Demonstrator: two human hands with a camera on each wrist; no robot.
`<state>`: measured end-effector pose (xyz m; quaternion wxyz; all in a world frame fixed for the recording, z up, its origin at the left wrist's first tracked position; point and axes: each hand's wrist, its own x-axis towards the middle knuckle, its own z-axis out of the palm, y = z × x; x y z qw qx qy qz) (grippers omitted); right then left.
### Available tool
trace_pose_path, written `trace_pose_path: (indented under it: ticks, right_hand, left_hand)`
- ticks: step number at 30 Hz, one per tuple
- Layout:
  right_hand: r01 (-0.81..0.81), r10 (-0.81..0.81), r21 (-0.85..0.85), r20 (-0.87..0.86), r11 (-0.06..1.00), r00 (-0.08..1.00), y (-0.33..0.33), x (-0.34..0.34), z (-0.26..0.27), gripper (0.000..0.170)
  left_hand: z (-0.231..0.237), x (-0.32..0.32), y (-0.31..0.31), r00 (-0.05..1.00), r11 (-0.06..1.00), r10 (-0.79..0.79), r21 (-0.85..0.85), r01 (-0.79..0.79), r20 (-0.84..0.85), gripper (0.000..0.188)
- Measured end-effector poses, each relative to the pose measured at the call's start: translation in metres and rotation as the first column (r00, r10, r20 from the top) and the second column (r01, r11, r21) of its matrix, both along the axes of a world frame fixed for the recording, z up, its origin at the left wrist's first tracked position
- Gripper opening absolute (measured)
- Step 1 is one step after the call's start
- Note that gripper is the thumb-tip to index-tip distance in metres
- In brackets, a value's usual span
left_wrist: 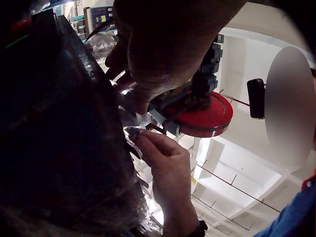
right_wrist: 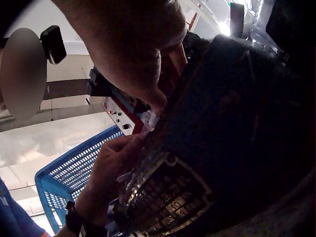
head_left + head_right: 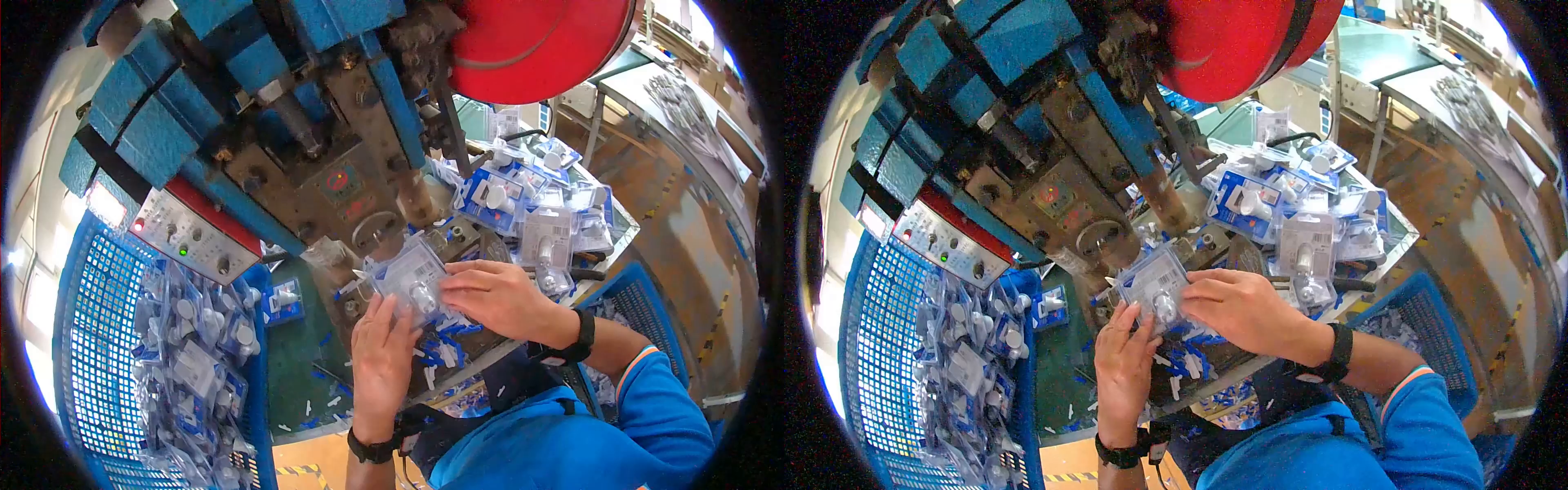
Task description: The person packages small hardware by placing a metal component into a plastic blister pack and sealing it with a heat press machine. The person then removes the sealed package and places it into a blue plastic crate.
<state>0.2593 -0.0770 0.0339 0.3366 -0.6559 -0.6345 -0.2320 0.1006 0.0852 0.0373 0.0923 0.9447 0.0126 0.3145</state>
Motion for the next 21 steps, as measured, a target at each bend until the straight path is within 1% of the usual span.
trace_pose_path:
  ticks: [7, 9, 11, 12, 15, 18, 21]
  right_hand:
    - [-0.011, 0.010, -0.007, -0.027, 1.000, 1.000, -0.001, 0.000, 0.000, 0.021]
    - [0.009, -0.009, 0.023, -0.037, 1.000, 0.999, 0.000, -0.004, 0.000, 0.021]
    - [0.028, -0.027, 0.067, -0.019, 0.997, 0.999, 0.000, -0.004, 0.003, 0.020]
    - [0.036, -0.035, 0.061, -0.010, 0.998, 0.999, -0.002, -0.004, 0.008, 0.020]
    - [0.030, -0.031, 0.040, 0.021, 0.999, 0.999, -0.001, -0.003, 0.021, 0.019]
    - [0.031, -0.031, 0.006, 0.037, 1.000, 0.999, -0.001, -0.003, 0.021, 0.018]
    - [0.024, -0.023, -0.021, 0.038, 0.999, 0.999, 0.001, -0.003, 0.022, 0.018]
  left_hand:
    - [0.001, 0.000, 0.000, 1.000, 0.999, 0.005, 0.038, -0.005, -0.017, 0.046]
    - [0.002, -0.001, 0.001, 1.000, 0.998, -0.006, 0.056, 0.007, -0.017, 0.046]
    - [0.010, 0.000, -0.001, 0.999, 0.997, -0.010, 0.077, 0.007, 0.032, 0.045]
    - [0.015, 0.000, -0.001, 0.998, 0.996, -0.002, 0.090, -0.004, 0.065, 0.044]
    - [0.015, -0.001, 0.003, 0.998, 0.998, -0.018, 0.055, 0.014, 0.068, 0.045]
    - [0.015, -0.002, 0.001, 0.997, 0.999, -0.018, 0.044, 0.015, 0.069, 0.046]
    - [0.024, 0.003, -0.011, 0.997, 0.998, 0.034, 0.047, -0.037, 0.064, 0.046]
